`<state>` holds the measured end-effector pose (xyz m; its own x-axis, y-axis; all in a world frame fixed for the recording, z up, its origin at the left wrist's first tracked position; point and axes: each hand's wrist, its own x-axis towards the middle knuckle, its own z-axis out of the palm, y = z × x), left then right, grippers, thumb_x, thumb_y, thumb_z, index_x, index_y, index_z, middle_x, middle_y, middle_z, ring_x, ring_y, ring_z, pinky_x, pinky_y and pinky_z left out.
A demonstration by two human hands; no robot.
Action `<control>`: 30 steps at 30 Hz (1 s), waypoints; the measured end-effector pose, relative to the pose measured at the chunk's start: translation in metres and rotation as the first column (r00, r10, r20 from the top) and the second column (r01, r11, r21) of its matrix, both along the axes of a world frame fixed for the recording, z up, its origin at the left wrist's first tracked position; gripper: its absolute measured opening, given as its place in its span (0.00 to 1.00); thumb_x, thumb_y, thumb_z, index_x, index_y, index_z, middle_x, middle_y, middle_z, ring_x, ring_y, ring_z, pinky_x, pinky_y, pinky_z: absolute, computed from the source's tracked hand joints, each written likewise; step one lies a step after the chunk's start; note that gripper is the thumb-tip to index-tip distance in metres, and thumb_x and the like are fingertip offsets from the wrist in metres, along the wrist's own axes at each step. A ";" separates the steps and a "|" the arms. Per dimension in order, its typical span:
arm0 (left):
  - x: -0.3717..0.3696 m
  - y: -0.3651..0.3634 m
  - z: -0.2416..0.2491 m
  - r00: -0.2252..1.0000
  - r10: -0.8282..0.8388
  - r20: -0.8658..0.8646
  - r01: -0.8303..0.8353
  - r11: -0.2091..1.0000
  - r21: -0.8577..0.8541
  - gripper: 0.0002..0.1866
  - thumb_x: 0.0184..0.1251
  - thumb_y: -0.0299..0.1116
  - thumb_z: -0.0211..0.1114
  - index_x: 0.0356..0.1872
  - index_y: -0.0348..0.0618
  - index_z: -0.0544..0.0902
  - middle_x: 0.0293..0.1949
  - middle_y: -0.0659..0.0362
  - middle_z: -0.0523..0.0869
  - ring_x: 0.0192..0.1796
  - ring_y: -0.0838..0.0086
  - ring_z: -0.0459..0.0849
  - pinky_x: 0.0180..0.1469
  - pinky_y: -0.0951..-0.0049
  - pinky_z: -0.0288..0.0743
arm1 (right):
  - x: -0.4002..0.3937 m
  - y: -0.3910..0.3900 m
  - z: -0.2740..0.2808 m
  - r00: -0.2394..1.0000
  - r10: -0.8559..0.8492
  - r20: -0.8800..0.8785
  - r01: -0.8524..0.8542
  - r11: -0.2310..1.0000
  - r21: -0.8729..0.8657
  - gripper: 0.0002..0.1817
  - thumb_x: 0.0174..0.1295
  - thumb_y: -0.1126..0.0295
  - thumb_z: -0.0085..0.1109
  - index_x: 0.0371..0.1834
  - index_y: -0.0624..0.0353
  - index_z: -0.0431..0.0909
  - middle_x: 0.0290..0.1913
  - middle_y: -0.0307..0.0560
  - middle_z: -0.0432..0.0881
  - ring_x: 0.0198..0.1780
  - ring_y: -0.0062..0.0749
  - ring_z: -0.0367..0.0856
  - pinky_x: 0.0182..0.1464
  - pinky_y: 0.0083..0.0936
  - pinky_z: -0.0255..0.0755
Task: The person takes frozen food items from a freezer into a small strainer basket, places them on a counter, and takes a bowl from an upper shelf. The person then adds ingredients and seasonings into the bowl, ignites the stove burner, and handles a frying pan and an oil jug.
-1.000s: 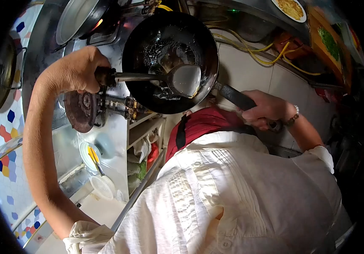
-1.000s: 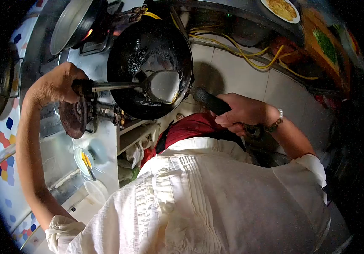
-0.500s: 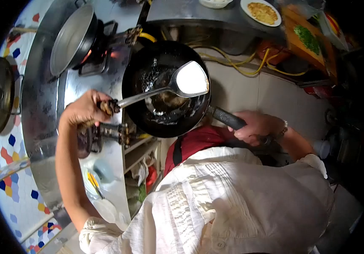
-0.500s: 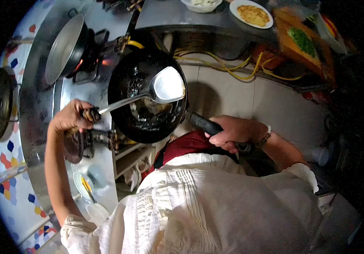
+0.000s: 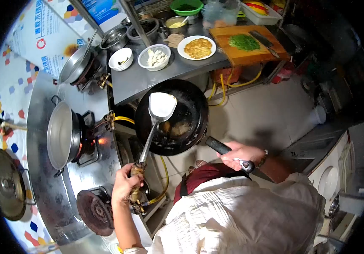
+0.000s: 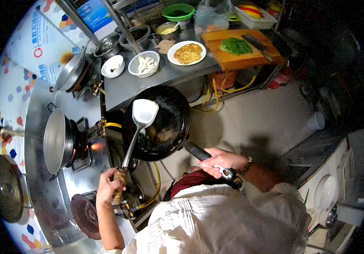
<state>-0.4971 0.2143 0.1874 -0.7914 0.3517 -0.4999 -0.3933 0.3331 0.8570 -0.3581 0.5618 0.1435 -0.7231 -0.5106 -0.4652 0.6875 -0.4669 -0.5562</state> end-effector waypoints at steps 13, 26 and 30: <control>-0.128 0.216 -0.035 0.840 -0.261 -0.476 0.288 0.958 -0.018 0.11 0.54 0.20 0.55 0.39 0.28 0.69 0.28 0.53 0.80 0.25 0.72 0.80 0.25 0.78 0.74 | -0.015 0.066 -0.011 0.942 -0.337 -0.004 0.337 0.941 -0.031 0.06 0.61 0.74 0.47 0.39 0.60 0.63 0.20 0.33 0.63 0.15 0.13 0.61 0.15 0.14 0.58; -0.191 0.382 -0.072 0.277 -0.857 -0.435 -0.163 0.404 -0.900 0.14 0.56 0.24 0.52 0.42 0.27 0.65 0.33 0.49 0.74 0.32 0.62 0.82 0.30 0.70 0.79 | -0.103 0.199 -0.037 0.995 -0.056 -0.085 0.052 0.998 -0.040 0.08 0.60 0.72 0.50 0.39 0.59 0.62 0.19 0.31 0.62 0.16 0.12 0.60 0.16 0.14 0.57; -0.204 0.383 -0.090 0.245 -0.886 -0.394 -0.186 0.356 -0.916 0.13 0.55 0.24 0.52 0.41 0.28 0.65 0.32 0.51 0.73 0.33 0.64 0.81 0.30 0.71 0.80 | -0.119 0.219 -0.041 0.993 0.032 -0.117 -0.040 0.997 -0.068 0.09 0.60 0.72 0.50 0.39 0.59 0.61 0.20 0.31 0.63 0.17 0.12 0.60 0.16 0.14 0.56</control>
